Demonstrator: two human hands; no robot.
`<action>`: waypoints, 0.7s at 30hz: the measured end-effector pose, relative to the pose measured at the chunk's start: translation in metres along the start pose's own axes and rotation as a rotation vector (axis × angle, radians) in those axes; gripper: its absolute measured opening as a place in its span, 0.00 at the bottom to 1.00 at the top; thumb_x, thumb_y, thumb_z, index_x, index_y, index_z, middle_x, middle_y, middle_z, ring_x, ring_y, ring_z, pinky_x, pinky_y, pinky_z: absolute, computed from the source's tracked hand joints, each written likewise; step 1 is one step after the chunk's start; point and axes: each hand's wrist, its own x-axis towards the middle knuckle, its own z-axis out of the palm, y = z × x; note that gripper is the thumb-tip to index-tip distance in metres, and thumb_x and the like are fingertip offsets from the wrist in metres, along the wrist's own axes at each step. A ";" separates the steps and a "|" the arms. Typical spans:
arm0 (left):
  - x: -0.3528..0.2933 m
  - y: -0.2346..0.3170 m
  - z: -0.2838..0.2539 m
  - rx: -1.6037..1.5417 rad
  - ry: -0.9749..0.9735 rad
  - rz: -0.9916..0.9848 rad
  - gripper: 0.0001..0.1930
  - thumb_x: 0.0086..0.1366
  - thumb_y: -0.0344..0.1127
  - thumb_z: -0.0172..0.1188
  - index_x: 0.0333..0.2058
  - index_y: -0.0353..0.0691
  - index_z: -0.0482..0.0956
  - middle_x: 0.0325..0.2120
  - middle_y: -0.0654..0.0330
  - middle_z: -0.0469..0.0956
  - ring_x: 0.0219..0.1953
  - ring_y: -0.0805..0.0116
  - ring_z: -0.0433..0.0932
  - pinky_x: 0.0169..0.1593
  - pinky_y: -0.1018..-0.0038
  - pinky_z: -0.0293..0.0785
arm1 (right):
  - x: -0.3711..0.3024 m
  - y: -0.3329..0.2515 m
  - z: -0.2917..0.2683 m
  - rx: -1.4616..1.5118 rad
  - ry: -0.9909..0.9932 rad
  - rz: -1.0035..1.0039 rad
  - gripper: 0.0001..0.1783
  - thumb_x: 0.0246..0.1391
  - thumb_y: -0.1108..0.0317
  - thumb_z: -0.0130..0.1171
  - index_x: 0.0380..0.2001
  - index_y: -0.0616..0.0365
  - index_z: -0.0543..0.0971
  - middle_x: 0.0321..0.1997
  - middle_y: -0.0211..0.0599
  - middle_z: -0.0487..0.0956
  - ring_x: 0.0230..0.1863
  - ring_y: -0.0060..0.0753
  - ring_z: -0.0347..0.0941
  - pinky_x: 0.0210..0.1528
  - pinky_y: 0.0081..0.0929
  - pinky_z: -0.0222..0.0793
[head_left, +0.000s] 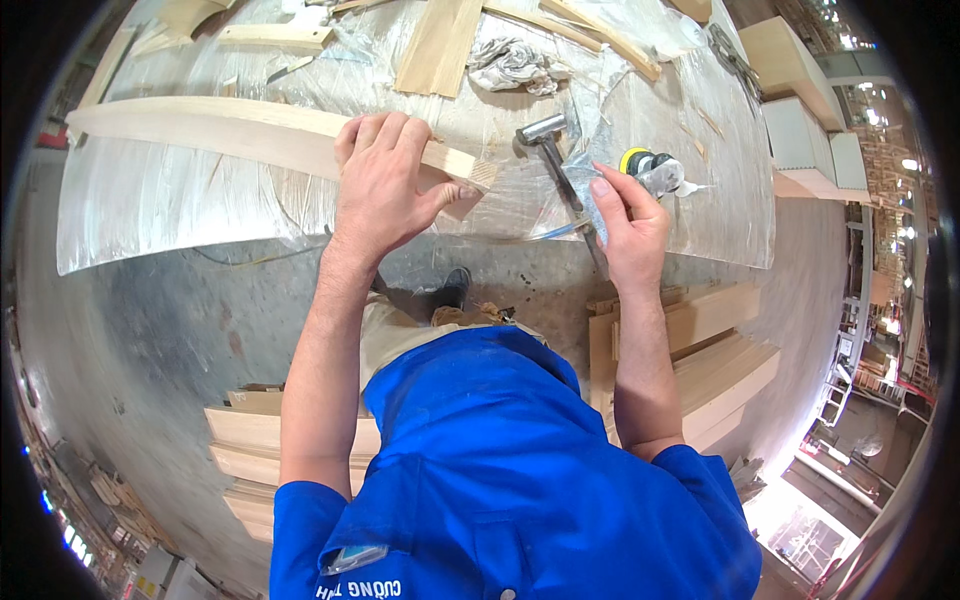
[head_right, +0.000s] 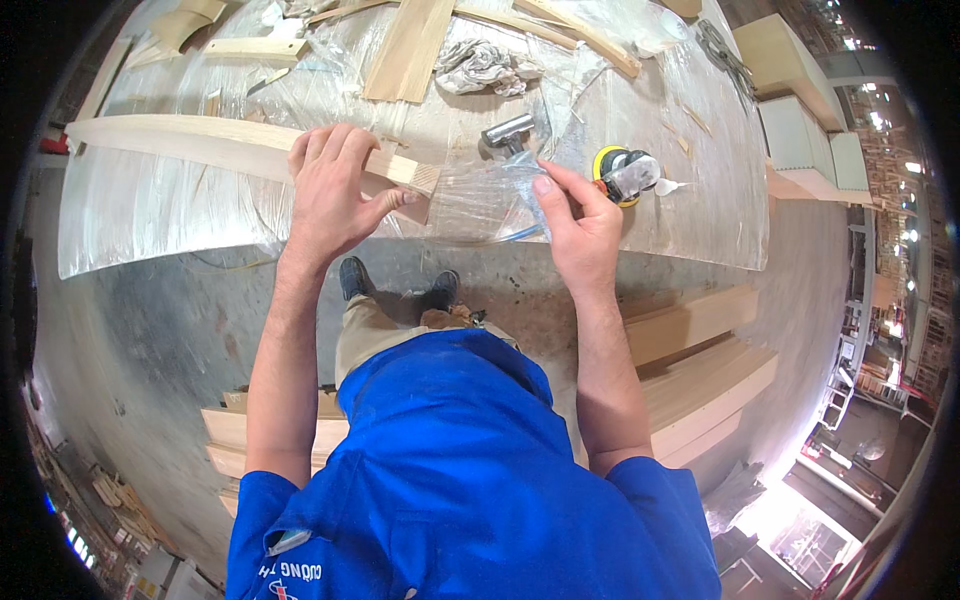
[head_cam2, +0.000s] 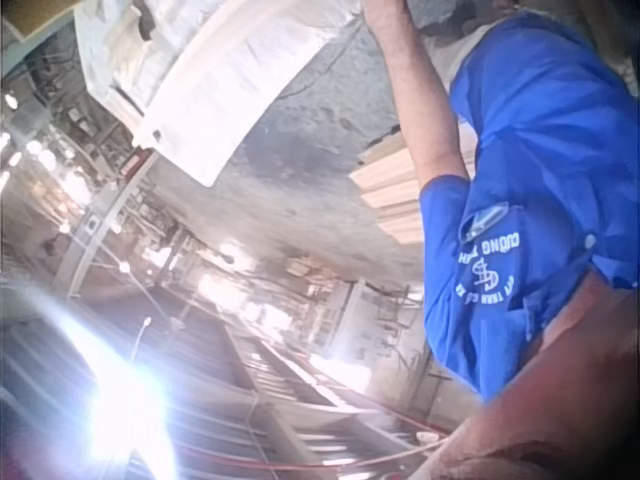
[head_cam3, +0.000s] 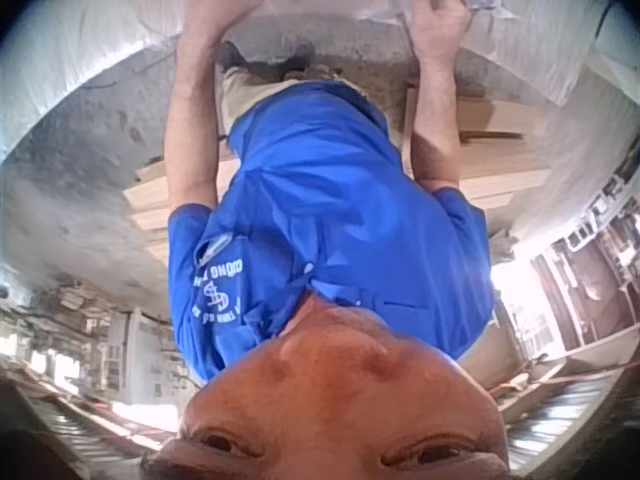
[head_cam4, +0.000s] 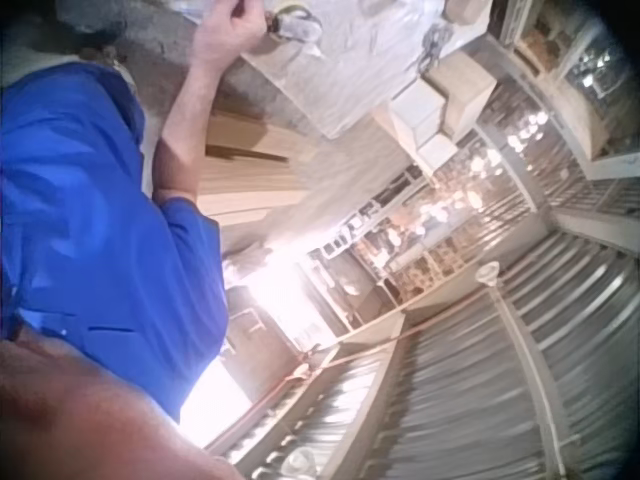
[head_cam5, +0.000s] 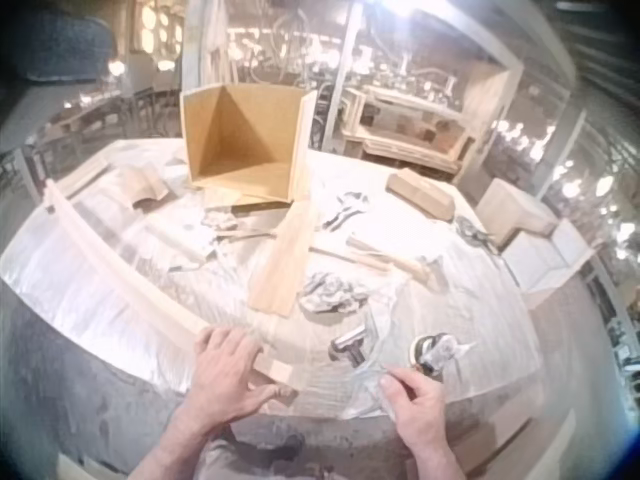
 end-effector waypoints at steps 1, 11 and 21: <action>-0.001 0.001 -0.001 -0.007 -0.015 -0.005 0.38 0.51 0.71 0.70 0.44 0.41 0.76 0.42 0.56 0.74 0.54 0.50 0.71 0.66 0.52 0.57 | 0.002 0.002 -0.007 0.001 0.025 -0.011 0.15 0.66 0.71 0.66 0.54 0.64 0.86 0.47 0.30 0.86 0.45 0.19 0.78 0.49 0.21 0.75; -0.004 0.004 -0.006 -0.039 -0.009 0.018 0.39 0.55 0.74 0.69 0.45 0.40 0.76 0.42 0.56 0.74 0.54 0.51 0.71 0.67 0.53 0.55 | 0.031 0.121 -0.152 -0.138 0.628 -0.006 0.12 0.65 0.76 0.60 0.50 0.63 0.85 0.47 0.37 0.87 0.46 0.25 0.81 0.51 0.29 0.76; -0.005 0.009 -0.011 -0.022 -0.043 -0.003 0.35 0.56 0.67 0.72 0.44 0.39 0.78 0.40 0.54 0.76 0.52 0.51 0.72 0.66 0.55 0.57 | 0.062 0.215 -0.197 -0.665 0.442 0.006 0.16 0.54 0.72 0.58 0.44 0.61 0.87 0.42 0.51 0.88 0.46 0.49 0.86 0.51 0.38 0.78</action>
